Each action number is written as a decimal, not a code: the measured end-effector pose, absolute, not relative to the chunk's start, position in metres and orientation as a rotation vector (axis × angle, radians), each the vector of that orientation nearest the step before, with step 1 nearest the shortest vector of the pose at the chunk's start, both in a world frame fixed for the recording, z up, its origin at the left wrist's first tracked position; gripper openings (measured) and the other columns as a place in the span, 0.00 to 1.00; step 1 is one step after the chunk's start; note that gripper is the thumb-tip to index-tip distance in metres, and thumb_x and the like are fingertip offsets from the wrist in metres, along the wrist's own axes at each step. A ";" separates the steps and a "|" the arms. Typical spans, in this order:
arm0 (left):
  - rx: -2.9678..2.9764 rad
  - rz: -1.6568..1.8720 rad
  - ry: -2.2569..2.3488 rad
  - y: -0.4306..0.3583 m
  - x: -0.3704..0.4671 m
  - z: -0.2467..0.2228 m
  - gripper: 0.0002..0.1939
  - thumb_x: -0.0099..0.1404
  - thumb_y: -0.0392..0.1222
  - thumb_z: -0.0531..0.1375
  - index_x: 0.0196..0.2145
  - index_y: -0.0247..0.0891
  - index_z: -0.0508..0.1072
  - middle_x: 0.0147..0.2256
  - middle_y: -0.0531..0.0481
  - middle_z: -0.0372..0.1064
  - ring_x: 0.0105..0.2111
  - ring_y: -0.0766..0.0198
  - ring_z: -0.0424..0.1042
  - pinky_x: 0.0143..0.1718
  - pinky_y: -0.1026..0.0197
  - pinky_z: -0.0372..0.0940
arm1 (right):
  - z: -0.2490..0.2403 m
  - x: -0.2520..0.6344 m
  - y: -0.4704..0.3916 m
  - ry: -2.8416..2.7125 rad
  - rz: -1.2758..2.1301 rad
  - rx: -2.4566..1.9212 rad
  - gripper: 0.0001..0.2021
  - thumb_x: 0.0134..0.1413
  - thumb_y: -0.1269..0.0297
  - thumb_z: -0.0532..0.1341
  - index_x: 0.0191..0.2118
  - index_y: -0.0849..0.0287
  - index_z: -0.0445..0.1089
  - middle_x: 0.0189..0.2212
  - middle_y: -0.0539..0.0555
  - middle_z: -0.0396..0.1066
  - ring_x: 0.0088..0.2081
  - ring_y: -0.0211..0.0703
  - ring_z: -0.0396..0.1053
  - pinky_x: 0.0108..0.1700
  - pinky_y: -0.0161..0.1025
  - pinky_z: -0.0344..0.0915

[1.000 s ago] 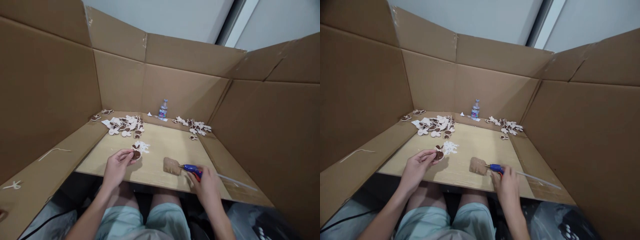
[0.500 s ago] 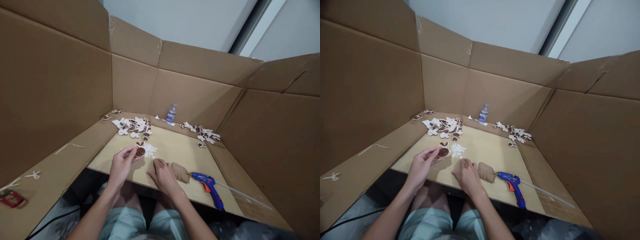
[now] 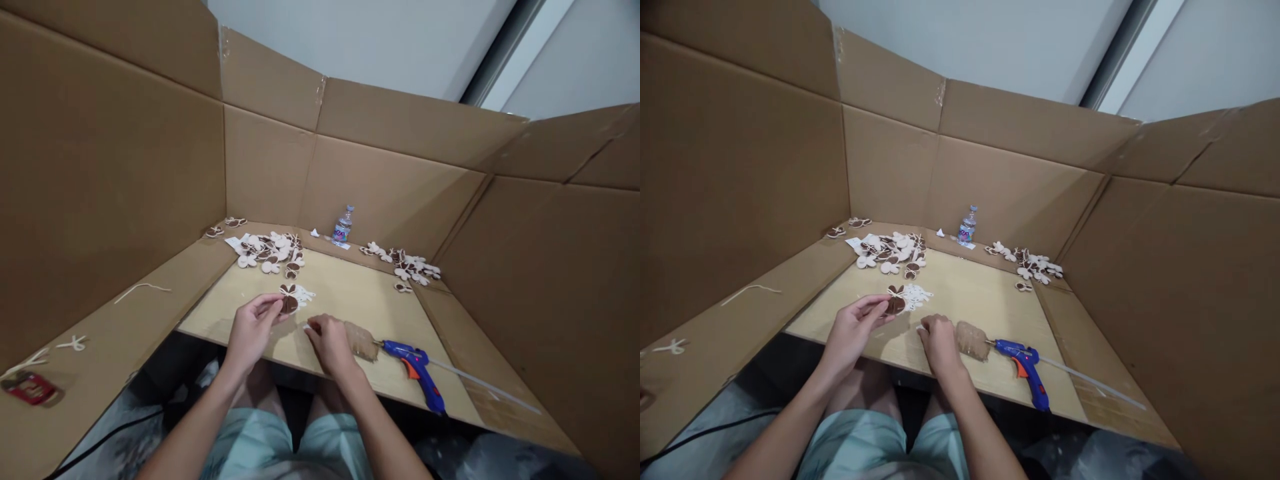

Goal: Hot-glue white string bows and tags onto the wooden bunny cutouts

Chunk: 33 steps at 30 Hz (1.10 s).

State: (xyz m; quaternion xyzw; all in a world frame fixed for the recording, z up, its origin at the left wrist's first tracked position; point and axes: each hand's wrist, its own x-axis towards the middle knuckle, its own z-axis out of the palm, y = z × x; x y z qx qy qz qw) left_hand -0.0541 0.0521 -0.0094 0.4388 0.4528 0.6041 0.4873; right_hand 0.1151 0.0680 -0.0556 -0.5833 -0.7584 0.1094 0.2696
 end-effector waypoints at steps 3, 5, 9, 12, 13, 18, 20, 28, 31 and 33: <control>1.074 1.466 1.101 0.051 -0.055 -0.009 0.16 0.55 0.47 0.66 0.37 0.33 0.76 0.37 0.45 0.77 0.37 0.57 0.77 0.41 0.57 0.73 | -0.052 0.109 0.075 -2.040 0.330 -1.598 0.10 0.48 0.78 0.59 0.21 0.60 0.72 0.24 0.57 0.76 0.27 0.43 0.71 0.32 0.34 0.57; 1.079 1.474 1.086 0.052 -0.055 -0.010 0.16 0.55 0.47 0.66 0.37 0.33 0.76 0.37 0.45 0.77 0.37 0.57 0.77 0.41 0.57 0.73 | -0.054 0.107 0.077 -2.006 0.346 -1.614 0.11 0.45 0.80 0.58 0.20 0.60 0.71 0.23 0.59 0.75 0.27 0.44 0.71 0.31 0.35 0.57; 1.101 1.479 1.048 0.053 -0.056 -0.014 0.14 0.56 0.47 0.65 0.37 0.34 0.75 0.37 0.45 0.77 0.39 0.56 0.77 0.43 0.56 0.72 | -0.057 0.107 0.077 -1.866 0.384 -1.596 0.10 0.42 0.80 0.56 0.26 0.61 0.73 0.26 0.60 0.76 0.29 0.45 0.71 0.34 0.36 0.58; 1.119 1.468 1.035 0.053 -0.056 -0.016 0.14 0.57 0.46 0.65 0.38 0.34 0.74 0.38 0.45 0.77 0.40 0.57 0.76 0.44 0.56 0.72 | -0.056 0.112 0.077 -1.705 0.456 -1.542 0.12 0.40 0.78 0.57 0.32 0.61 0.74 0.27 0.58 0.75 0.30 0.46 0.72 0.35 0.37 0.61; 1.124 1.462 1.037 0.053 -0.056 -0.017 0.14 0.57 0.45 0.65 0.38 0.34 0.74 0.38 0.45 0.77 0.40 0.57 0.76 0.44 0.56 0.71 | -0.056 0.113 0.077 -1.644 0.497 -1.514 0.13 0.40 0.77 0.57 0.33 0.62 0.74 0.27 0.57 0.75 0.30 0.46 0.72 0.35 0.38 0.63; 1.141 1.424 1.061 0.053 -0.052 -0.017 0.14 0.55 0.43 0.65 0.37 0.34 0.74 0.39 0.44 0.77 0.40 0.56 0.76 0.43 0.56 0.71 | -0.052 0.118 0.072 -1.333 0.794 -1.294 0.10 0.40 0.68 0.62 0.34 0.61 0.70 0.29 0.56 0.75 0.30 0.43 0.73 0.33 0.38 0.69; 1.135 1.416 1.064 0.052 -0.050 -0.015 0.14 0.54 0.43 0.66 0.37 0.34 0.74 0.39 0.44 0.77 0.39 0.56 0.76 0.42 0.56 0.71 | -0.050 0.119 0.068 -1.232 0.901 -1.207 0.11 0.39 0.64 0.65 0.33 0.61 0.69 0.28 0.55 0.75 0.28 0.42 0.73 0.31 0.38 0.69; 1.193 1.411 1.085 0.046 -0.042 -0.012 0.13 0.53 0.43 0.66 0.35 0.35 0.73 0.37 0.44 0.77 0.39 0.56 0.76 0.44 0.57 0.69 | -0.032 0.121 0.044 -1.094 1.022 -0.998 0.13 0.38 0.60 0.71 0.29 0.60 0.70 0.28 0.54 0.76 0.31 0.42 0.74 0.35 0.39 0.71; 1.276 1.433 1.094 0.042 -0.039 -0.011 0.08 0.55 0.42 0.65 0.32 0.36 0.73 0.35 0.46 0.76 0.38 0.58 0.76 0.42 0.59 0.69 | -0.025 0.123 0.034 -1.176 0.901 -0.932 0.08 0.47 0.62 0.68 0.31 0.59 0.72 0.32 0.55 0.77 0.37 0.44 0.75 0.42 0.41 0.71; 1.346 1.421 1.116 0.040 -0.037 -0.010 0.06 0.58 0.42 0.63 0.32 0.37 0.75 0.34 0.47 0.77 0.37 0.58 0.76 0.41 0.60 0.69 | -0.023 0.123 0.029 -1.265 0.773 -0.913 0.05 0.51 0.64 0.66 0.33 0.59 0.72 0.33 0.55 0.77 0.38 0.44 0.75 0.42 0.42 0.71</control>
